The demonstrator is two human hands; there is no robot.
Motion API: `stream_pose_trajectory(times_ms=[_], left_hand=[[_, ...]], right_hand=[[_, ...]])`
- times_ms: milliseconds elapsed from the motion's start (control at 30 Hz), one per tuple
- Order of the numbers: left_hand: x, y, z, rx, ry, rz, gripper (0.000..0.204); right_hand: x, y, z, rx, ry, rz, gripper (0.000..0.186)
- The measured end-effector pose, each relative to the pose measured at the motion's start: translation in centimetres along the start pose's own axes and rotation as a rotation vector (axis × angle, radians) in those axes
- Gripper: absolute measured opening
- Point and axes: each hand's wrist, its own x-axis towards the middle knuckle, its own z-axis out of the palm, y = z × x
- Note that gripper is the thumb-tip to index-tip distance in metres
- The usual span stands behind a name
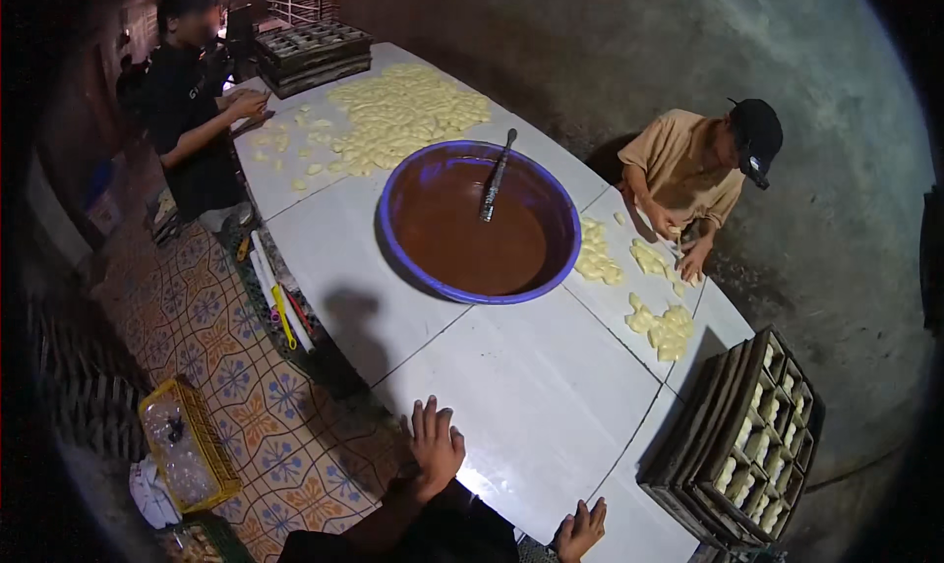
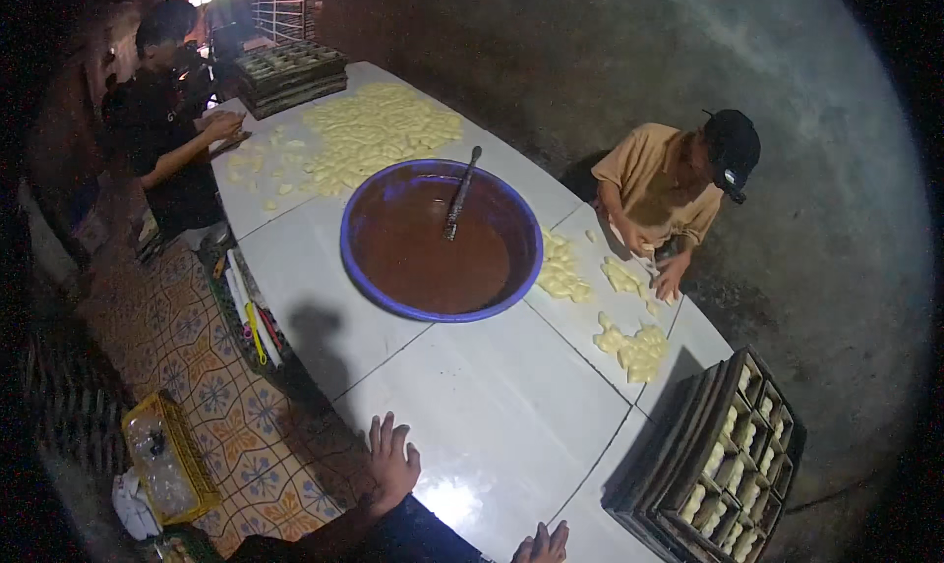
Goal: The person shapes dough into pieces, wraps the dough around a filling, and places the prepared dough onto metal trays.
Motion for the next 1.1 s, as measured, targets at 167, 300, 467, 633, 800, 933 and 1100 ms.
stream_pose_trajectory(times_ms=[167,300,467,633,800,933,1100], left_hand=[[0.2,-0.2,0.1,0.013,0.081,-0.020,0.035],[0.3,-1.1,-0.3,0.022,0.058,0.031,0.034],[0.2,-2.0,-0.5,0.002,-0.020,0.121,0.047],[-0.3,-2.3,1.9,-0.632,-0.112,-0.064,0.048],[-0.7,-1.9,2.2,0.302,-0.120,0.222,0.046],[0.2,-1.6,0.9,0.349,-0.185,0.176,0.052],[3.8,-3.5,0.1,0.411,-0.200,0.148,0.063]], right_hand=[[-0.5,-1.5,0.7,0.124,0.038,0.080,0.040],[-0.8,-1.1,1.1,0.363,0.059,0.310,0.040],[-0.3,1.3,1.1,-0.151,0.039,-0.049,0.042],[-0.7,2.3,1.2,-0.186,-0.038,0.129,0.037],[-0.6,2.6,0.7,-0.199,-0.065,0.199,0.037],[-0.1,1.9,0.1,-0.211,-0.056,0.205,0.038],[0.7,0.5,0.3,-0.220,-0.020,0.250,0.039]])
